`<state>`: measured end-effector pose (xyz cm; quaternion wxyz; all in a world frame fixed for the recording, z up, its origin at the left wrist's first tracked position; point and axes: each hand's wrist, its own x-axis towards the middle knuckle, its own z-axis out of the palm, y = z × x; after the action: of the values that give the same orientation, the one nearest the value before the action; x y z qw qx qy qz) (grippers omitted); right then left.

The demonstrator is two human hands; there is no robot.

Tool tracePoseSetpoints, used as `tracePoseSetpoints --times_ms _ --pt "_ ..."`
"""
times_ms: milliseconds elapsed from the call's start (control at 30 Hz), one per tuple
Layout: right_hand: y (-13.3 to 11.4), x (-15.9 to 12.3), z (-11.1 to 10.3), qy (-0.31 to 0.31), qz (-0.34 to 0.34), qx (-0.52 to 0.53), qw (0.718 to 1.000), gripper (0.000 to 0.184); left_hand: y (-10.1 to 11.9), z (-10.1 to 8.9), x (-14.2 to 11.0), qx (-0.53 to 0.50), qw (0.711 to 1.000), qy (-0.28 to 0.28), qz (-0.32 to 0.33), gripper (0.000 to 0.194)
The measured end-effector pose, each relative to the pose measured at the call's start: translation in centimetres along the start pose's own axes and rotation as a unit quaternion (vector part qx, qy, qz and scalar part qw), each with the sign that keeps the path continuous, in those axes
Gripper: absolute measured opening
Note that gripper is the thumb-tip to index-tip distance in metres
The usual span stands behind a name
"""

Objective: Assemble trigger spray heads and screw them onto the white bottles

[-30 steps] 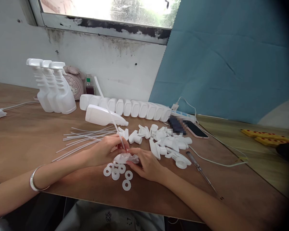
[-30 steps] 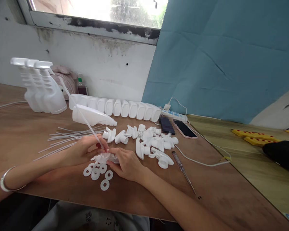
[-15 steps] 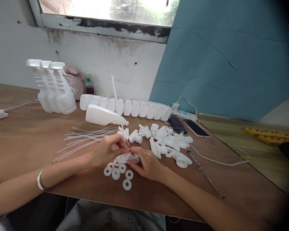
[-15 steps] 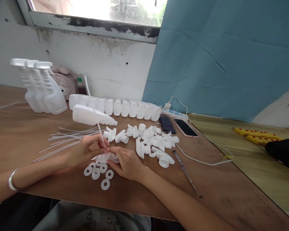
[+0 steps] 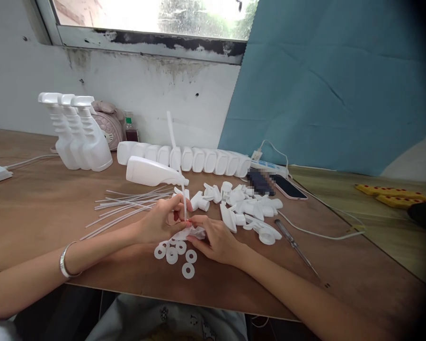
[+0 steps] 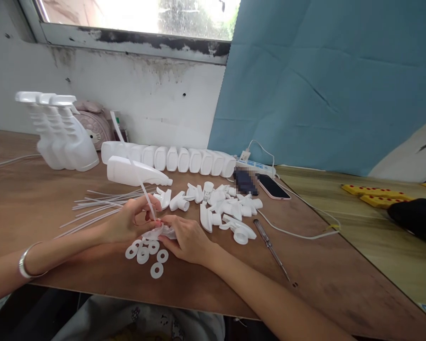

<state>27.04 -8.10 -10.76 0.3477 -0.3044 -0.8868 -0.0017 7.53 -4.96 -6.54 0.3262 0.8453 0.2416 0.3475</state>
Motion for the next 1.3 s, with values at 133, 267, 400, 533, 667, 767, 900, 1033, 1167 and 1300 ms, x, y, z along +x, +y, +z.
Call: tracePoseSetpoints --times_ms 133,267,400,533,667,767,900,1033,1167,1300 --pt "0.0 0.0 0.0 -0.004 0.004 0.005 1.000 0.030 0.1 -0.2 0.1 0.008 1.000 -0.018 -0.001 0.012" --pt "0.0 0.0 0.0 -0.008 0.009 0.009 1.000 0.031 0.1 -0.3 0.2 0.011 1.000 -0.026 -0.008 0.011" --pt "-0.1 0.0 -0.1 -0.007 0.006 0.004 1.000 0.029 -0.5 -0.2 0.0 0.016 1.000 -0.013 -0.016 0.012" --pt "0.0 -0.1 0.2 0.011 -0.003 -0.003 1.000 0.040 -0.8 -0.2 -0.3 0.019 0.999 0.006 -0.029 0.016" --pt "0.1 -0.3 0.4 0.053 -0.002 0.009 0.999 0.033 -0.5 -0.5 -0.4 0.006 1.000 -0.011 -0.002 0.017" --pt "0.0 -0.1 0.3 0.092 0.011 0.027 0.995 0.030 -0.5 -1.2 -0.1 0.005 1.000 -0.007 0.022 0.018" --pt "0.0 0.2 -0.3 0.159 0.040 0.045 0.985 0.028 -1.4 -3.0 0.5 0.034 0.997 0.069 0.012 0.016" --pt "0.3 0.2 -0.4 0.199 0.081 0.053 0.975 0.030 -3.5 -6.1 1.2 0.094 0.964 0.245 -0.035 0.014" --pt "0.3 0.1 -0.1 0.209 0.099 0.064 0.971 0.030 -6.2 -9.4 1.5 0.129 0.897 0.413 -0.094 0.024" --pt "0.3 -0.1 0.0 0.207 0.099 0.069 0.971 0.031 -8.3 -11.6 1.6 0.089 0.875 0.451 -0.151 0.044"
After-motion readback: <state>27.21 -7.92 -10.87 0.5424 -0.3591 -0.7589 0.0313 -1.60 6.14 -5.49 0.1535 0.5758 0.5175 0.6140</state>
